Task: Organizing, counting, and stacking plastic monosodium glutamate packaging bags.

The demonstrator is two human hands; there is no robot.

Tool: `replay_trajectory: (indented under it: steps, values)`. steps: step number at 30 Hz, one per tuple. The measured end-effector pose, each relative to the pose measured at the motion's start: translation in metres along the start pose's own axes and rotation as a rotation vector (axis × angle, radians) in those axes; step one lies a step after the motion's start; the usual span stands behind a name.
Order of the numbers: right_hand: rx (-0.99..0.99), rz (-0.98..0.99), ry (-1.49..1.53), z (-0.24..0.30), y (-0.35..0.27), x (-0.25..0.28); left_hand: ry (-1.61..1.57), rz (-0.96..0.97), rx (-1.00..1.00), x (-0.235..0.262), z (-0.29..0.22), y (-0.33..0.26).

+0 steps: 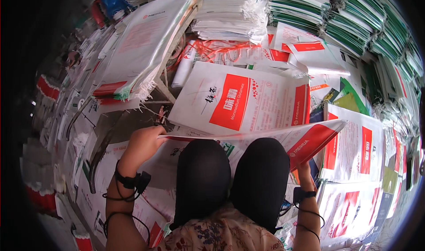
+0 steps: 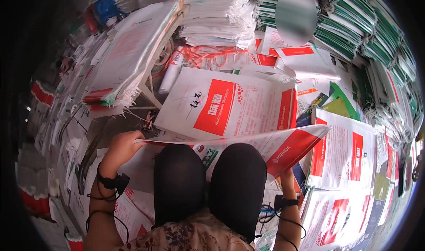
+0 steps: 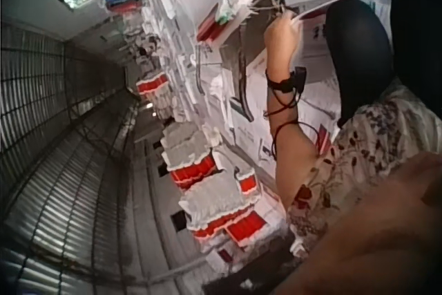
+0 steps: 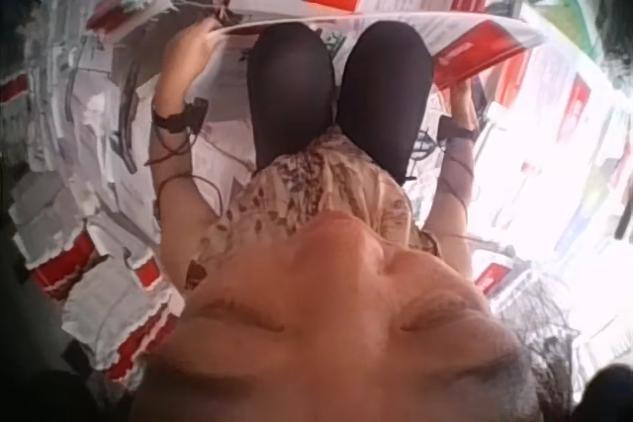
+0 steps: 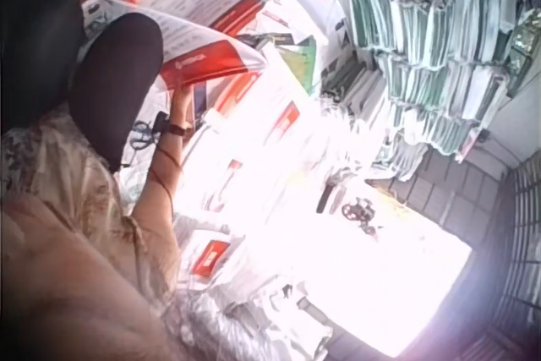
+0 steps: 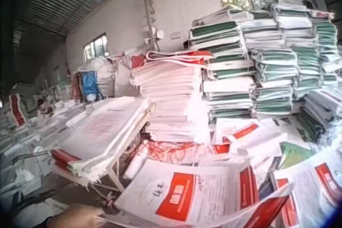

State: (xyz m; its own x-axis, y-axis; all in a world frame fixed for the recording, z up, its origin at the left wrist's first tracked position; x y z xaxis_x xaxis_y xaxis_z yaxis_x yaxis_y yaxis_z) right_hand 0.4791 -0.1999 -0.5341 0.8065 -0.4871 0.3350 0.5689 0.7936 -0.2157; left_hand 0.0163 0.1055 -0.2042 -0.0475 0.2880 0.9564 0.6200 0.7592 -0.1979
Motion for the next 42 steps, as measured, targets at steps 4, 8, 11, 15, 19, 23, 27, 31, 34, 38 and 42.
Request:
replay_trajectory:
  steps: [4,8,11,15,19,23,27,31,34,38,42]
  values:
    - [0.005,-0.055,0.197,-0.047,0.019,0.018,0.176,0.048,-0.087,0.031,-0.005,0.044]
    - [0.040,-0.104,0.350,0.006,0.033,0.025,0.365,-0.054,-0.143,0.067,0.001,0.134]
    - [-0.037,-0.170,0.300,0.012,0.047,0.041,0.509,-0.412,-0.246,0.051,0.001,0.235]
    - [-0.123,-0.160,0.256,0.005,0.075,0.040,0.320,-0.525,-0.093,-0.042,0.033,0.295]
    - [-0.212,-0.171,-0.092,0.009,0.084,0.047,-0.020,-0.305,-0.069,-0.164,0.051,0.257]
    - [-0.194,-0.195,-0.231,0.006,0.086,0.051,-0.413,-0.264,0.210,-0.316,0.123,0.174]
    - [-0.229,-0.124,-0.232,0.005,0.093,0.031,-1.243,-0.279,0.740,-0.413,0.179,0.080]
    - [-0.249,-0.192,-0.149,0.015,0.087,0.041,-1.674,-0.013,0.878,-0.403,0.126,0.087]
    - [-0.221,-0.193,-0.048,0.007,0.094,0.045,-1.937,-0.124,0.901,-0.386,0.116,0.111]
    - [-0.163,-0.092,-0.054,0.016,0.125,0.034,-1.746,-0.216,0.772,-0.400,0.158,0.124]
    - [-0.119,-0.112,-0.137,0.066,0.152,0.027,-1.734,-0.350,0.860,-0.384,0.150,0.171]
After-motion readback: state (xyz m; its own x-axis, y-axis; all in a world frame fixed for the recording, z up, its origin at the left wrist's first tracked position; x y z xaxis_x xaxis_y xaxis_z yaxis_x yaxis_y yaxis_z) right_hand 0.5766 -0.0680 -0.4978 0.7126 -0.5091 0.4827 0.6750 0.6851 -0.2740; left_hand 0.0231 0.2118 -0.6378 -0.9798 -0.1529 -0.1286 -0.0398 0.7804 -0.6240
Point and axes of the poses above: each hand's wrist, its own y-axis towards the middle knuckle, its own x-axis out of the back of the hand, z = x × y, the point moved 1 cm from there along y, towards the middle knuckle, and after that the axes turned 10 degrees about z, right-handed, at the moved point
